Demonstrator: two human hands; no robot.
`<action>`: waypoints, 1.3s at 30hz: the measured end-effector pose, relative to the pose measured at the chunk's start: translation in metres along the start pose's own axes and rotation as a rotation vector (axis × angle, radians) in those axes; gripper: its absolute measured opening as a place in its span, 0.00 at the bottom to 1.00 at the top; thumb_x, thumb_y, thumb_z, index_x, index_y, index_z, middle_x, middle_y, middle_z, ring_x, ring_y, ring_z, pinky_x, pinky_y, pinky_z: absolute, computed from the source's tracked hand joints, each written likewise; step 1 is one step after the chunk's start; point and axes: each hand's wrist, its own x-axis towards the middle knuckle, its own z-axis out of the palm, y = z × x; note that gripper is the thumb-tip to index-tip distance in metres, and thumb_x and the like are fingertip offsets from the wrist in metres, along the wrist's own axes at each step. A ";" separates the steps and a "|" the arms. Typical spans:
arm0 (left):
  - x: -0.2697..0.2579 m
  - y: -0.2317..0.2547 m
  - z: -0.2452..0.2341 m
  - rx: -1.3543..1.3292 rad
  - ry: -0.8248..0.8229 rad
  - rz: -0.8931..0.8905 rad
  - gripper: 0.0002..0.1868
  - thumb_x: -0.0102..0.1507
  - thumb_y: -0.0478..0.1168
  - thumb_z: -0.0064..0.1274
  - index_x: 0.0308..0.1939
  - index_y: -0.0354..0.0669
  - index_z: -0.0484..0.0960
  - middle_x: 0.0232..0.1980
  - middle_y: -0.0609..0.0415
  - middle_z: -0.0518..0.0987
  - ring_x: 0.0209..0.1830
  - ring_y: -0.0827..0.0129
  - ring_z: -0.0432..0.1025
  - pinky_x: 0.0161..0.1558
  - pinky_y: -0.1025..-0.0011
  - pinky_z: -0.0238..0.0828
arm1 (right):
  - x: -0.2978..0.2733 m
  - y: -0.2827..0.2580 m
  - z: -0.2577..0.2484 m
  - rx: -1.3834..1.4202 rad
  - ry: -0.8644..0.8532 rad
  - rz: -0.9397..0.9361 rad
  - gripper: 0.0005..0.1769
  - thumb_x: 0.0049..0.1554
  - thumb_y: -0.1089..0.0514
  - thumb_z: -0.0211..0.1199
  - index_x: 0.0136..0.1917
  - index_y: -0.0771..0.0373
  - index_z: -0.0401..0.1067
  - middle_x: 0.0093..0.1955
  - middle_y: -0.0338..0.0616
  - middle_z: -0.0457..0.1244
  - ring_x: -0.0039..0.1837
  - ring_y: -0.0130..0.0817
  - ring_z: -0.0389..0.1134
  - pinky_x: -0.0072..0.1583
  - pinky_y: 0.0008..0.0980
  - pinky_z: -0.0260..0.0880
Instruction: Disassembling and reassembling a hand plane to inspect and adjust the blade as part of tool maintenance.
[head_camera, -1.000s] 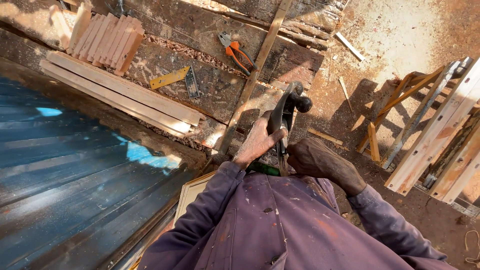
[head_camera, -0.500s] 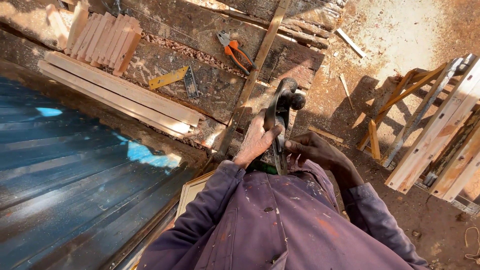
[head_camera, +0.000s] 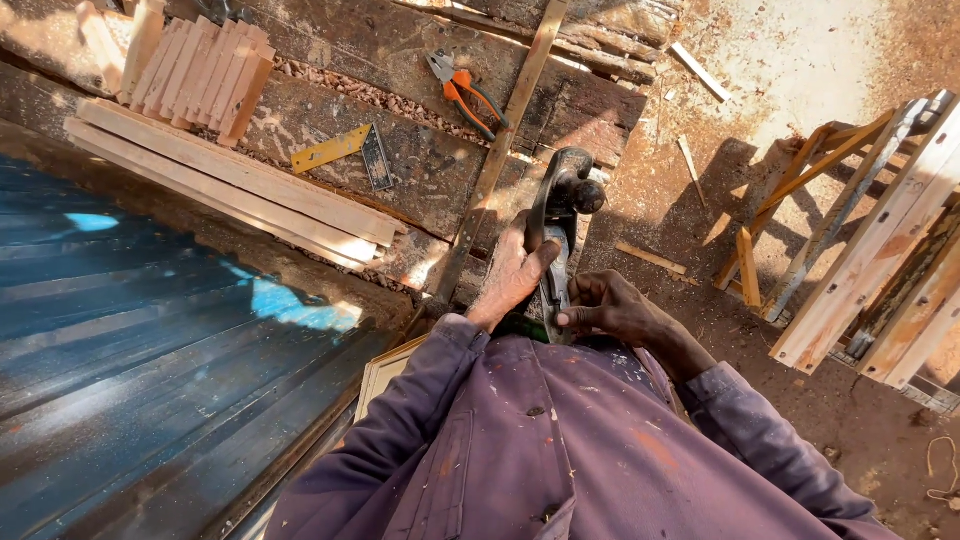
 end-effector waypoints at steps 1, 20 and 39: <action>0.002 0.004 0.003 0.010 0.024 0.030 0.51 0.60 0.68 0.52 0.76 0.40 0.58 0.68 0.31 0.66 0.73 0.41 0.60 0.73 0.48 0.54 | 0.002 0.010 -0.002 -0.056 0.015 0.006 0.17 0.48 0.55 0.79 0.41 0.69 0.77 0.28 0.48 0.69 0.33 0.29 0.71 0.35 0.25 0.71; -0.008 0.065 -0.004 -0.045 0.026 0.154 0.56 0.58 0.59 0.61 0.78 0.36 0.47 0.73 0.27 0.60 0.76 0.39 0.55 0.73 0.40 0.51 | 0.044 -0.031 0.040 0.130 0.517 -0.426 0.09 0.38 0.75 0.56 0.31 0.71 0.76 0.25 0.47 0.64 0.30 0.27 0.63 0.30 0.26 0.62; -0.016 0.093 -0.001 0.384 -0.041 0.012 0.33 0.53 0.53 0.64 0.55 0.40 0.74 0.41 0.41 0.83 0.48 0.52 0.81 0.48 0.55 0.81 | 0.065 0.010 0.016 0.172 0.418 -0.304 0.06 0.41 0.70 0.64 0.36 0.70 0.77 0.29 0.50 0.66 0.34 0.36 0.67 0.34 0.36 0.67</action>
